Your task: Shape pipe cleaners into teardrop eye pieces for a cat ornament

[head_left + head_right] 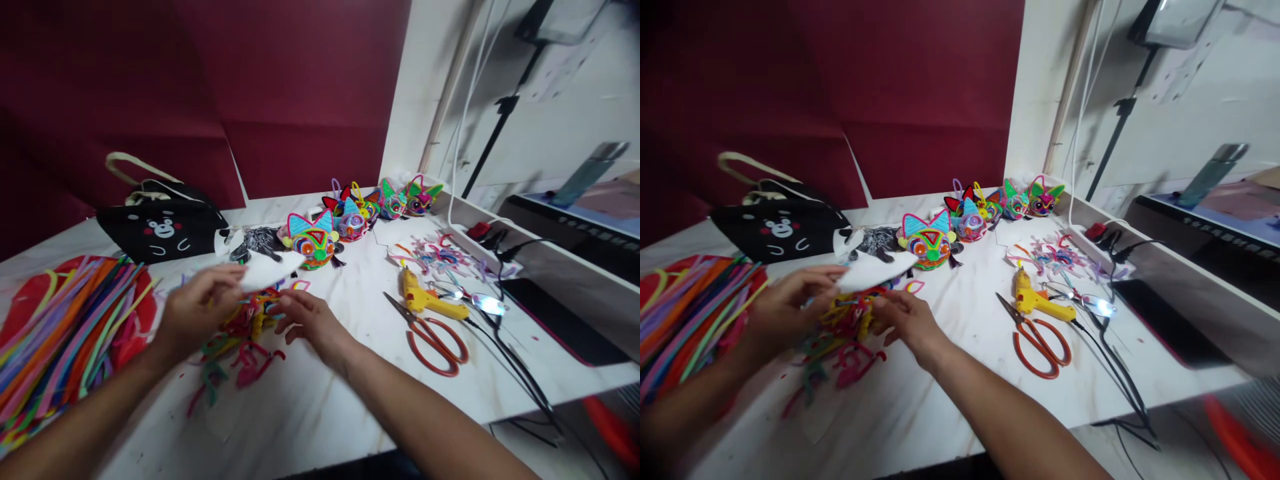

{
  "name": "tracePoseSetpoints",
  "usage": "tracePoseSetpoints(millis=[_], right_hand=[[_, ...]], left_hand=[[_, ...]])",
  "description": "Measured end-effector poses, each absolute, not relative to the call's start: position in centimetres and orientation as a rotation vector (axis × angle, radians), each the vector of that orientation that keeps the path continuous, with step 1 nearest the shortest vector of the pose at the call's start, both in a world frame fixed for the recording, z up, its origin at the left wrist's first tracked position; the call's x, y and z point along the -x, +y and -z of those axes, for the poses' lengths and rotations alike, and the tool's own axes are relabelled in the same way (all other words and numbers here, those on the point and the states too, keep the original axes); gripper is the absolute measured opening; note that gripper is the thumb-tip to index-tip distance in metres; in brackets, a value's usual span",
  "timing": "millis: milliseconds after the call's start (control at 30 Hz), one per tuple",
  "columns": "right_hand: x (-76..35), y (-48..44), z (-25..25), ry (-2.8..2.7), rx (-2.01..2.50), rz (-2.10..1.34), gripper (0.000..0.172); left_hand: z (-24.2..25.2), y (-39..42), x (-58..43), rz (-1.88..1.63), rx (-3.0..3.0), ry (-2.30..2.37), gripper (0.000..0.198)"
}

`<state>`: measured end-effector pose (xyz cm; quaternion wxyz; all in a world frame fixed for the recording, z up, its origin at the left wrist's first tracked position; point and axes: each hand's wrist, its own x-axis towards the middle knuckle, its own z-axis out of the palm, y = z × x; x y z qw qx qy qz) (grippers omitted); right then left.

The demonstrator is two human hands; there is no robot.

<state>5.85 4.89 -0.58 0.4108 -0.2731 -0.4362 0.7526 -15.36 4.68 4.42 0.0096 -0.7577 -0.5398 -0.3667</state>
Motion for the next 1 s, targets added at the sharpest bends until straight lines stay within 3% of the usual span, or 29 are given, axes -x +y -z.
tracePoseSetpoints(millis=[100, 233, 300, 400, 533, 600, 1000], right_hand=[[-6.1, 5.4, 0.6, -0.884, 0.638, -1.983, 0.050], [-6.1, 5.8, 1.4, -0.793, 0.797, -1.917, 0.044], [-6.1, 6.1, 1.7, -0.781, 0.845, -1.874, 0.037], [-6.3, 6.3, 1.8, -0.783, 0.911, -1.838, 0.026], [-6.5, 6.2, 1.5, -0.875, 0.979, -1.878, 0.014], [-6.6, 6.1, 1.4, -0.928, 1.009, -1.898, 0.010], [-7.7, 6.0, -0.3, -1.053, 1.070, -1.895, 0.011]], left_hand=[[-1.6, 1.9, 13.5, 0.984, 2.669, -1.319, 0.010], [-0.4, 0.6, 12.3, 0.934, 2.841, -1.129, 0.017], [-1.3, 1.8, 12.9, 0.986, 2.779, -1.233, 0.016], [-3.6, 6.1, 15.5, 0.988, 2.307, -1.788, 0.023], [-4.9, 12.7, 19.7, 0.435, 2.295, -2.060, 0.034], [-4.4, 15.0, 21.1, 0.353, 2.320, -2.110, 0.031], [-2.5, 16.6, 22.4, 0.205, 2.302, -2.263, 0.012]])
